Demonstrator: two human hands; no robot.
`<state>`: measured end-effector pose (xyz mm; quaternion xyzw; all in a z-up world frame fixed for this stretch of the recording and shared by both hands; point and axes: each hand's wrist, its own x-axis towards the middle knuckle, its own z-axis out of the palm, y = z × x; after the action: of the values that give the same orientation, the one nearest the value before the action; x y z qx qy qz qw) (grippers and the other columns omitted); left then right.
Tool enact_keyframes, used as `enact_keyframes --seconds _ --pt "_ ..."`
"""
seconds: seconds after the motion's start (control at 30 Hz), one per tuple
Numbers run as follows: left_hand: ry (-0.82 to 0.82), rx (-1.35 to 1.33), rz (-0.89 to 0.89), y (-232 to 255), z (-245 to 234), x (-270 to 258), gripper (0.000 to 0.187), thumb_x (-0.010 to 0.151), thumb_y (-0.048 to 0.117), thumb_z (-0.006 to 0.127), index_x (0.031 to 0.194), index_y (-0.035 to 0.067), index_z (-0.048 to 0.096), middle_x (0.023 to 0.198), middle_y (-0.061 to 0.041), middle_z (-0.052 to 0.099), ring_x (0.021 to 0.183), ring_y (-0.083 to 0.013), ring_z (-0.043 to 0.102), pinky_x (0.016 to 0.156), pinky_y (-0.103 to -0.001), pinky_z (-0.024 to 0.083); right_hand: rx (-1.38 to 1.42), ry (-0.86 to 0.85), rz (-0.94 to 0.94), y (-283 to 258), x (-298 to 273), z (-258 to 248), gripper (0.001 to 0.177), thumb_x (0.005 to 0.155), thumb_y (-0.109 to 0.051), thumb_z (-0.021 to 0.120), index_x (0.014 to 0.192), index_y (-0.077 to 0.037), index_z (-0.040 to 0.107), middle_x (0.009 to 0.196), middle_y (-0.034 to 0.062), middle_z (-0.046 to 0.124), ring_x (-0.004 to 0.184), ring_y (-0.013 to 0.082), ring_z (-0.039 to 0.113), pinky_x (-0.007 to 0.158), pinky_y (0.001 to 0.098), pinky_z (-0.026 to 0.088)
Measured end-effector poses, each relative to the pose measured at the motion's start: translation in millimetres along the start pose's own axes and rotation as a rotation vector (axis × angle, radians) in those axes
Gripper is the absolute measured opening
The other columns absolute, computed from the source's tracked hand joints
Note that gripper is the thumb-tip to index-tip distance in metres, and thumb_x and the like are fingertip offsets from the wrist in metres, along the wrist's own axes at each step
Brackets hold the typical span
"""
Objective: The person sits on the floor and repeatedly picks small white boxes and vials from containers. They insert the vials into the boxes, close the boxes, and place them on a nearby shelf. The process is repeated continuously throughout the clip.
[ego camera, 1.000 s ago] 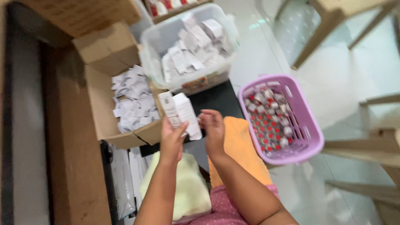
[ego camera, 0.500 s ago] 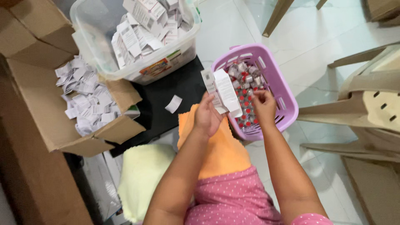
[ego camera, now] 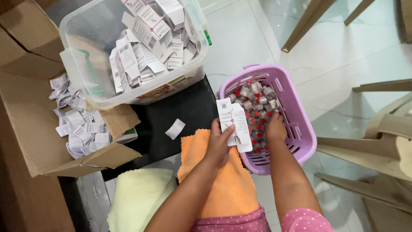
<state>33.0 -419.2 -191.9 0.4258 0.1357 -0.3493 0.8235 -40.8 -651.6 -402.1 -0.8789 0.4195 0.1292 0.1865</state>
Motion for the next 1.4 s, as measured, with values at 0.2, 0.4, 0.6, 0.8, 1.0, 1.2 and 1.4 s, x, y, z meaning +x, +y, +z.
enact_keyframes --seconds 0.2,0.4,0.6,0.8,1.0,1.2,1.4 --pt "-0.029 0.063 0.076 -4.6 -3.0 2.7 0.054 0.095 0.009 0.063 0.144 0.008 0.039 0.131 -0.008 0.057 0.12 -0.018 0.058 0.103 -0.038 0.05 -0.186 -0.029 -0.025 5.7 -14.4 8.7 0.046 0.094 -0.019 0.065 0.139 -0.025 0.056 0.136 0.0145 0.057 0.125 0.0386 0.055 0.093 0.0531 0.053" --pt "-0.082 0.055 0.137 -12.1 -6.7 4.2 0.054 0.094 0.002 0.063 0.144 0.005 0.042 0.131 -0.008 0.06 0.123 -0.0186 0.058 0.106 -0.036 0.047 0.001 -0.007 -0.057 7.3 -19.1 5.6 0.046 0.087 -0.024 0.074 0.13 -0.019 0.059 0.124 0.0114 0.065 0.115 0.0393 0.06 0.091 0.0516 0.053" --pt "-0.067 0.036 0.152 -14.6 -10.1 -4.0 0.067 0.086 -0.002 0.068 0.146 0.007 0.04 0.13 -0.009 0.061 0.121 -0.0205 0.061 0.102 -0.038 0.052 1.294 0.132 0.142 -31.2 -45.8 -47.7 0.023 0.092 -0.022 0.066 0.109 -0.012 0.054 0.097 0.0102 0.067 0.087 0.0292 0.067 0.077 0.0475 0.055" --pt "-0.183 0.221 0.368 1.5 -5.2 -46.5 0.092 0.079 0.001 0.082 0.154 0.008 0.029 0.133 -0.012 0.057 0.119 -0.021 0.063 0.099 -0.036 0.055 1.956 -0.221 -0.095 -68.8 -152.8 -151.4 0.02 0.097 -0.026 0.053 0.108 -0.009 0.057 0.093 0.0139 0.066 0.084 0.0285 0.069 0.078 0.047 0.058" --pt "-0.119 0.598 0.538 39.0 2.9 -150.1 0.106 0.077 0.01 0.085 0.16 0.012 0.018 0.131 -0.012 0.057 0.111 -0.0201 0.066 0.089 -0.036 0.06 1.693 -0.197 -0.562 -85.0 -262.4 -234.6 0.022 0.091 -0.005 0.054 0.112 -0.004 0.057 0.101 0.0137 0.066 0.098 0.0269 0.068 0.093 0.0413 0.054" --pt "-0.132 0.824 0.778 70.5 2.6 -244.7 0.105 0.077 0.012 0.091 0.158 0.01 0.024 0.135 -0.015 0.059 0.113 -0.0256 0.066 0.088 -0.039 0.059 1.377 -0.173 -0.83 -106.9 -338.7 -263.0 0.039 0.086 -0.006 0.074 0.124 0.0 0.065 0.1 0.011 0.063 0.097 0.0209 0.061 0.093 0.0349 0.05" --pt "-0.194 1.082 1.223 94.4 -0.9 -306.9 0.072 0.084 0.018 0.091 0.139 0.016 0.045 0.127 -0.013 0.063 0.106 -0.032 0.072 0.085 -0.04 0.061 1.032 -0.142 -1.235 -124.1 -385.1 -294.7 0.035 0.082 -0.013 0.084 0.11 0.0 0.068 0.117 0.0097 0.06 0.11 0.0207 0.058 0.096 0.0347 0.047"
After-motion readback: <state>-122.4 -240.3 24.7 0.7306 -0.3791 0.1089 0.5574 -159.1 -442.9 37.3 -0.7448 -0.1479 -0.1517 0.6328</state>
